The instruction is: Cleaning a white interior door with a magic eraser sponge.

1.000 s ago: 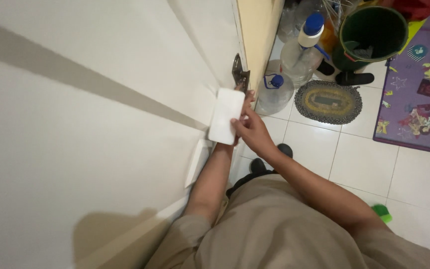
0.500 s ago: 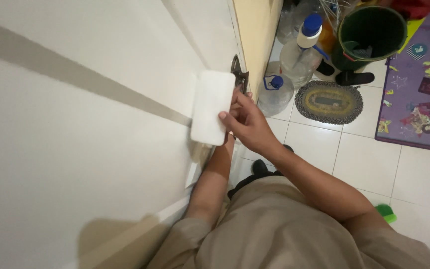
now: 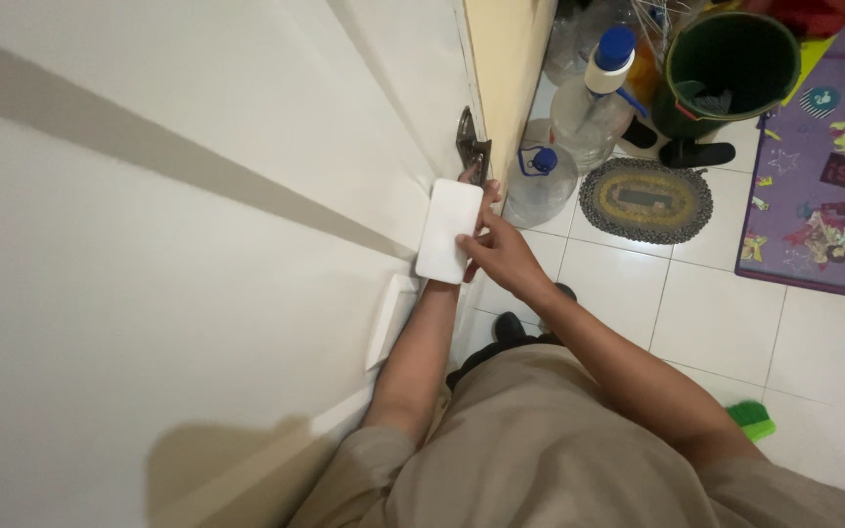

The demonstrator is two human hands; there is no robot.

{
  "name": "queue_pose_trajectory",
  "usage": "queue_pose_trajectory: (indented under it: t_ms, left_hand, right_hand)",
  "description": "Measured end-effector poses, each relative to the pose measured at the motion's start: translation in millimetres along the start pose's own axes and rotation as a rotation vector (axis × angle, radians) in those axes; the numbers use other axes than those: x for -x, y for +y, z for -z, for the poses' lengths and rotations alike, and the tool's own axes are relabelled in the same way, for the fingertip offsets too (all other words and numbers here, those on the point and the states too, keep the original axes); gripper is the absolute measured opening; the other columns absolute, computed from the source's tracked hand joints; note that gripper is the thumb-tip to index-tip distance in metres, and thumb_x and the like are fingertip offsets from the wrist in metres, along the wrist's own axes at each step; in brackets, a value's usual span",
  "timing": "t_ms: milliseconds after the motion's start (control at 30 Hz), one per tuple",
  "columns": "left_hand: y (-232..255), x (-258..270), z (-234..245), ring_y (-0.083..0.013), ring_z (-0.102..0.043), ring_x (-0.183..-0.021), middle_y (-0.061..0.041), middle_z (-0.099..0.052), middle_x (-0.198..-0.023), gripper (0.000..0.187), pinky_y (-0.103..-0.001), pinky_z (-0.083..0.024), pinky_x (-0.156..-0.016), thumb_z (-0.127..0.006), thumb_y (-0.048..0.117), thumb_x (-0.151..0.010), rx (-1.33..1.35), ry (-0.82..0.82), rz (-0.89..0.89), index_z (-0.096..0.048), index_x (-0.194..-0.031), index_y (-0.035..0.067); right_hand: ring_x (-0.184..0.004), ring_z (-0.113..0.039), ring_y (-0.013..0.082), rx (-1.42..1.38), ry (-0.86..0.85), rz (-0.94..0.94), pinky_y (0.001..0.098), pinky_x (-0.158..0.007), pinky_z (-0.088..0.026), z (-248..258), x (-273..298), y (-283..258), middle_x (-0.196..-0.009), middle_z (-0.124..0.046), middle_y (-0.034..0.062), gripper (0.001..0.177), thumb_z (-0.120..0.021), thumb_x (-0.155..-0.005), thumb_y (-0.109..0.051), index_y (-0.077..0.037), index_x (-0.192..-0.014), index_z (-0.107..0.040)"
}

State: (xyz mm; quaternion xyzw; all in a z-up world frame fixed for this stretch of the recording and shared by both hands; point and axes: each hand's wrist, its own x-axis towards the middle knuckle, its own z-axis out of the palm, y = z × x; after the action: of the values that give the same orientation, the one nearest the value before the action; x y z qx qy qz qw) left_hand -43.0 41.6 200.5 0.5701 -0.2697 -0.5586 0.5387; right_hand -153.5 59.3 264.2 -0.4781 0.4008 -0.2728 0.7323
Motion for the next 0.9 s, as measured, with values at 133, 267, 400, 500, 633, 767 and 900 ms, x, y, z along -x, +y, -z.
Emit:
queue_pose_trajectory:
  t_ms: [133,267,400,500,633,767,900]
  left_hand:
    - [-39.2,-27.3,11.4,-0.0111,-0.061,-0.098,-0.002,-0.066,-0.109,0.062,-0.024,-0.051,-0.066,-0.072,0.021,-0.096,0.031,-0.037,-0.052,-0.046,-0.151,0.013]
    - [-21.8,-11.5,5.4,-0.0108,-0.06,-0.098,-0.001,-0.066,-0.111,0.065,-0.025,-0.049,-0.064,-0.072,0.02,-0.095,0.01,-0.029,-0.044,-0.043,-0.154,0.013]
    - [-63.1,-29.6,27.1,-0.0144,-0.062,-0.11,-0.005,-0.065,-0.12,0.066,-0.028,-0.052,-0.082,-0.071,0.019,-0.099,0.202,-0.154,-0.135,-0.039,-0.157,0.012]
    - [-94.6,-62.7,58.0,-0.0233,-0.064,-0.112,-0.014,-0.063,-0.125,0.046,-0.036,-0.056,-0.092,-0.059,0.031,-0.112,0.425,-0.31,-0.117,-0.037,-0.141,0.003]
    - [-55.5,-49.2,39.1,-0.0245,-0.065,-0.115,-0.018,-0.061,-0.133,0.049,-0.04,-0.055,-0.097,-0.044,0.044,-0.116,0.714,-0.231,0.029,-0.04,-0.14,0.001]
    - [-75.9,-50.6,43.6,-0.027,-0.059,-0.126,-0.019,-0.056,-0.141,0.058,-0.041,-0.052,-0.106,-0.04,0.047,-0.112,0.793,-0.191,-0.022,-0.042,-0.15,0.003]
    - [-86.2,-50.8,43.3,-0.0375,-0.056,-0.126,-0.026,-0.055,-0.138,0.058,-0.044,-0.052,-0.106,-0.038,0.045,-0.113,0.712,-0.363,-0.081,-0.041,-0.151,0.001]
  right_hand:
    - [-0.059,-0.071,0.0222,0.123,-0.003,-0.062,0.032,-0.053,-0.055,4.2,-0.3,-1.0,-0.079,-0.072,0.0123,0.025,-0.063,-0.098,-0.015,0.005,-0.113,-0.056]
    - [-0.059,-0.071,0.0202,0.119,-0.04,-0.023,0.0338,-0.052,-0.056,-2.8,2.1,-24.7,-0.079,-0.071,0.0117,0.025,-0.063,-0.097,-0.016,0.002,-0.113,-0.058]
    - [-0.07,-0.072,0.0116,0.108,-0.096,0.143,0.0278,-0.057,-0.058,-12.9,10.7,-70.0,-0.083,-0.071,0.0037,0.023,-0.063,-0.099,-0.019,-0.003,-0.115,-0.058]
    - [-0.065,-0.057,0.0097,0.077,-0.121,0.299,0.0255,-0.056,-0.046,-9.0,6.4,-67.7,-0.077,-0.057,0.0031,0.025,-0.068,-0.109,-0.018,0.002,-0.108,-0.053]
    - [-0.058,-0.051,0.0069,-0.149,-0.193,0.311,0.0225,-0.05,-0.038,-16.3,15.8,-116.7,-0.072,-0.057,0.0005,0.02,-0.067,-0.108,-0.017,0.0,-0.113,-0.057]
    - [-0.056,-0.057,0.0053,-0.129,-0.133,0.281,0.0216,-0.047,-0.044,-15.5,7.6,-102.9,-0.077,-0.064,0.0002,0.026,-0.063,-0.101,-0.018,-0.003,-0.121,-0.059]
    - [-0.057,-0.058,0.0098,0.068,-0.013,0.084,0.0243,-0.045,-0.043,0.0,-19.1,-28.5,-0.079,-0.065,0.0084,0.023,-0.064,-0.102,-0.018,-0.002,-0.119,-0.062]
